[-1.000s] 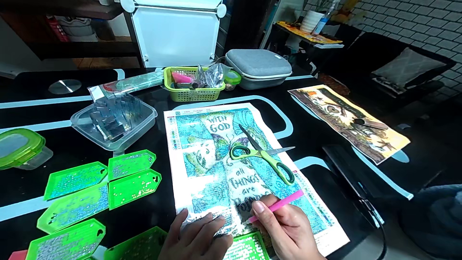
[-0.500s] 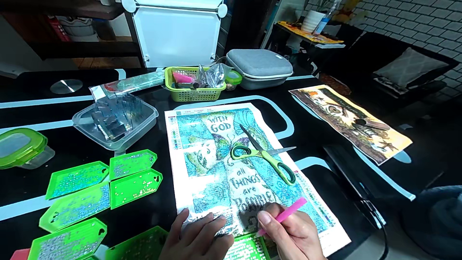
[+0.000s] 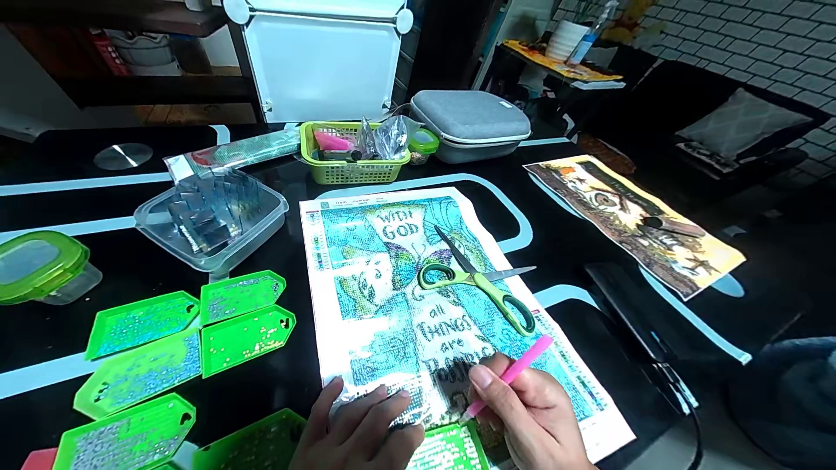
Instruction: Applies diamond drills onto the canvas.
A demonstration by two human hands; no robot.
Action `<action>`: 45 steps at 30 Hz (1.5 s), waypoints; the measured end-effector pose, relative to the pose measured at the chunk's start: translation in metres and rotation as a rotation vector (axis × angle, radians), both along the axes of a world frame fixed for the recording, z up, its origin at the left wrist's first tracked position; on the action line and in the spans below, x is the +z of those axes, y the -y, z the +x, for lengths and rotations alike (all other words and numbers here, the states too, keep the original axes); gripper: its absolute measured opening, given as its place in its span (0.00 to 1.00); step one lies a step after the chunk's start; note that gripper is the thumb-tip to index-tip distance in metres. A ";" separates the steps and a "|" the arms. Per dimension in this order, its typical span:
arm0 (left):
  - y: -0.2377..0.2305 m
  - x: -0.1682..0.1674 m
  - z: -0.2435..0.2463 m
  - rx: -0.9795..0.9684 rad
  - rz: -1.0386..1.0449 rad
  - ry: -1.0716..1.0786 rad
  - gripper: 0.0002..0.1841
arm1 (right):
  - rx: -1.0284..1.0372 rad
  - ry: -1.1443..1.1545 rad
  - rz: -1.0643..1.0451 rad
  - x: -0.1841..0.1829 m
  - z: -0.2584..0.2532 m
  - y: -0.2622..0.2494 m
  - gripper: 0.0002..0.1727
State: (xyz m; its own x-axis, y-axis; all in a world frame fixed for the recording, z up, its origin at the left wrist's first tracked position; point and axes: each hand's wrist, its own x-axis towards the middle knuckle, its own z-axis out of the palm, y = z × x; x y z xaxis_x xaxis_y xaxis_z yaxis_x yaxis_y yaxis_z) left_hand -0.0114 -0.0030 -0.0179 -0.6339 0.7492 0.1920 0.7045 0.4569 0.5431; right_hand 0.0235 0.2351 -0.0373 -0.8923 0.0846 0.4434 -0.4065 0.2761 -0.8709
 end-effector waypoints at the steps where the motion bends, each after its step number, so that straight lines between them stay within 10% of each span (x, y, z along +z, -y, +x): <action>1: 0.000 0.000 0.000 0.001 -0.002 0.004 0.22 | -0.002 0.027 -0.041 0.002 -0.002 0.000 0.16; 39: 0.000 0.000 0.000 0.003 -0.007 -0.004 0.23 | 0.059 -0.106 0.417 0.003 -0.011 0.000 0.18; 45: 0.000 0.001 0.000 -0.001 -0.002 0.002 0.23 | 0.068 -0.060 0.207 0.002 -0.001 -0.004 0.17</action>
